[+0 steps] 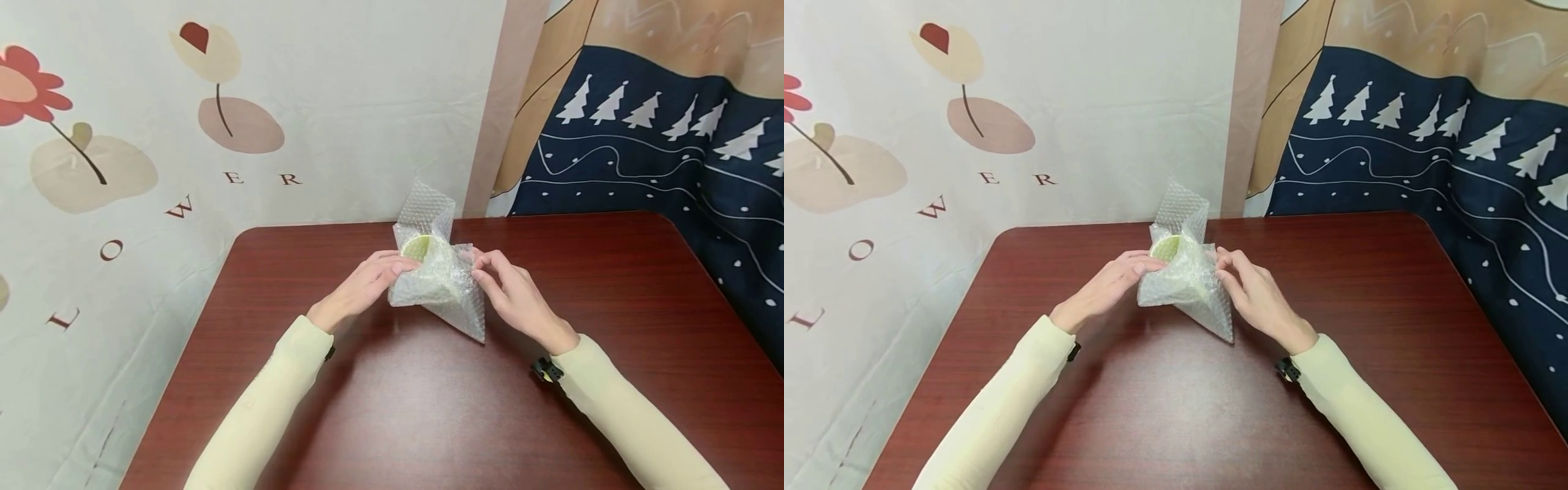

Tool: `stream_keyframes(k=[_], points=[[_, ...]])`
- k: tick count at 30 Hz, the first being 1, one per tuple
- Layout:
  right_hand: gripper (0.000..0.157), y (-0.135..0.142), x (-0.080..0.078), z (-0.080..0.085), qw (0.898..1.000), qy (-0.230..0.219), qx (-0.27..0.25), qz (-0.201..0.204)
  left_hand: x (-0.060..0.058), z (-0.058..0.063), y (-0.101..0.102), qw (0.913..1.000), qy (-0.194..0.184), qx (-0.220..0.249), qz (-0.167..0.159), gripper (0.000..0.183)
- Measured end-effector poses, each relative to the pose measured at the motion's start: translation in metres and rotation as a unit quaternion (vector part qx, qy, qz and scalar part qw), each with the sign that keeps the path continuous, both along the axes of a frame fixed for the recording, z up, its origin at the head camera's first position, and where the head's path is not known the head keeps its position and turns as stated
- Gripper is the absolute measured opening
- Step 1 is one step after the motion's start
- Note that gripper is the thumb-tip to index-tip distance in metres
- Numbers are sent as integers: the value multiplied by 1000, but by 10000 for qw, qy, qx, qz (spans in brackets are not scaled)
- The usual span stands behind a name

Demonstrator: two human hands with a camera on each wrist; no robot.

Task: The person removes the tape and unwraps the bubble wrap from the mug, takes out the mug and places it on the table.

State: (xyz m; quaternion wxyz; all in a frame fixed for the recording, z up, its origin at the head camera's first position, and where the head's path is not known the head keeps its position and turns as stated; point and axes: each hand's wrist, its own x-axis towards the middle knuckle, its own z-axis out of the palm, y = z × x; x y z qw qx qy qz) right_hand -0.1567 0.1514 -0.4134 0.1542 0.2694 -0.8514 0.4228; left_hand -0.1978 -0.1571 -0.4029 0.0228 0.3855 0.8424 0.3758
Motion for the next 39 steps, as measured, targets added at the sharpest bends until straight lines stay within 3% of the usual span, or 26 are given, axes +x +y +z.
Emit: stream_keyframes(k=[8, 16, 20, 26, 30, 33, 35, 39], points=[[20, 5, 10, -3, 9992, 239, 72, 320, 1, 2, 0, 9995, -250, 155, 99, 87], [24, 5, 14, -2, 9966, 486, 64, 661, 1, 1, 0, 9996, -194, 158, 107, 88], [23, 4, 18, -1, 9949, 394, -18, 928, 0, 0, 0, 9999, -104, 105, 60, 86], [4, 3, 25, 2, 9933, 116, -186, 1131, 0, 0, 0, 9991, -281, 332, -25, 97], [8, 2, 28, 2, 9902, 85, -212, 1376, 0, 0, 1, 9977, -515, 432, 72, 99], [3, 1, 30, 2, 9863, -1, -151, 1640, 0, 0, 1, 9967, -653, 425, 217, 98], [1, 1, 31, 2, 9844, -64, -37, 1758, 0, -1, 1, 9968, -638, 428, 239, 98], [13, -1, 33, 2, 9808, -21, 155, 1945, 0, -2, 2, 9981, -435, 385, 201, 96]])
